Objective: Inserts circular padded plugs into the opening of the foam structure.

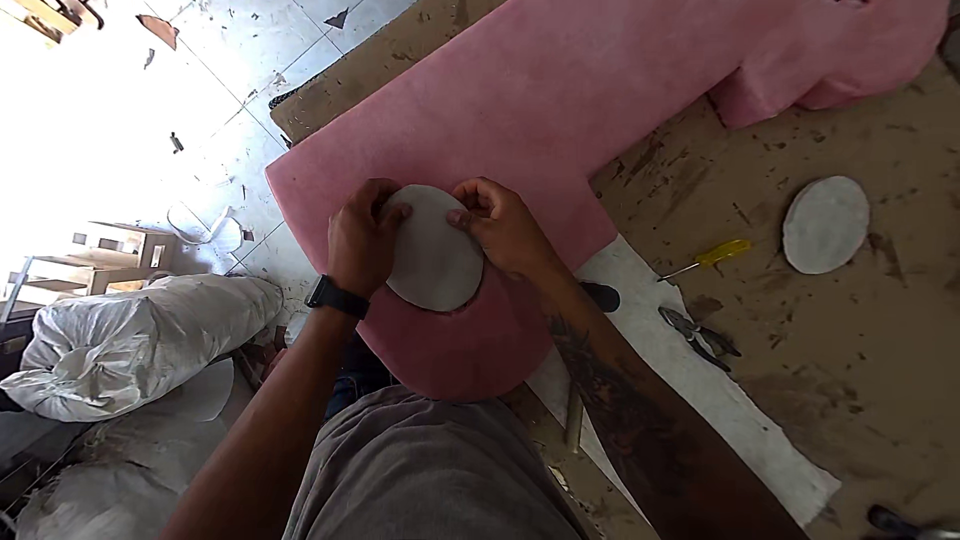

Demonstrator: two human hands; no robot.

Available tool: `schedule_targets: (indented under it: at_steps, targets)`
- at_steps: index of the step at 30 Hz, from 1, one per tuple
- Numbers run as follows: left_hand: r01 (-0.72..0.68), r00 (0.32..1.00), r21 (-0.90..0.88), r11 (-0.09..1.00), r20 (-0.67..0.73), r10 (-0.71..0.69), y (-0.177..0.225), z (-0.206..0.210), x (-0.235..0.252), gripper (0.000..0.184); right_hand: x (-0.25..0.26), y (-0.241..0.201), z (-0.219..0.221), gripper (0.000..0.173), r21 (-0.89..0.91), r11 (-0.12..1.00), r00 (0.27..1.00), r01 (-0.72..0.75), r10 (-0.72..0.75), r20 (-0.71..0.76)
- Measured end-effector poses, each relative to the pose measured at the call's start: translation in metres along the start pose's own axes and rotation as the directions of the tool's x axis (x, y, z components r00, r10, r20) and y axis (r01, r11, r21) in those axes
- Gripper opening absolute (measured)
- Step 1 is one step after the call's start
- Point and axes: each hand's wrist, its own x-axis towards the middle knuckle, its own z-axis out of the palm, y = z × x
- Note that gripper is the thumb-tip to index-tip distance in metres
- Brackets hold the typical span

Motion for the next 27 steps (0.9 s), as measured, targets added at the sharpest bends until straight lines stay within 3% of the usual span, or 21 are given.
schedule_targets:
  at_steps: [14, 27]
  targets:
    - [-0.034, 0.999, 0.166, 0.986, -0.019, 0.038, -0.003, -0.001, -0.003, 0.028, 0.006, -0.004, 0.001, 0.025, -0.123, 0.992, 0.999, -0.032, 0.035, 0.023]
    - [-0.048, 0.998, 0.217, 0.975, -0.024, 0.054, -0.002, 0.001, -0.004, 0.026, 0.003, -0.007, 0.003, 0.024, -0.196, 0.98, 0.999, -0.041, 0.044, 0.012]
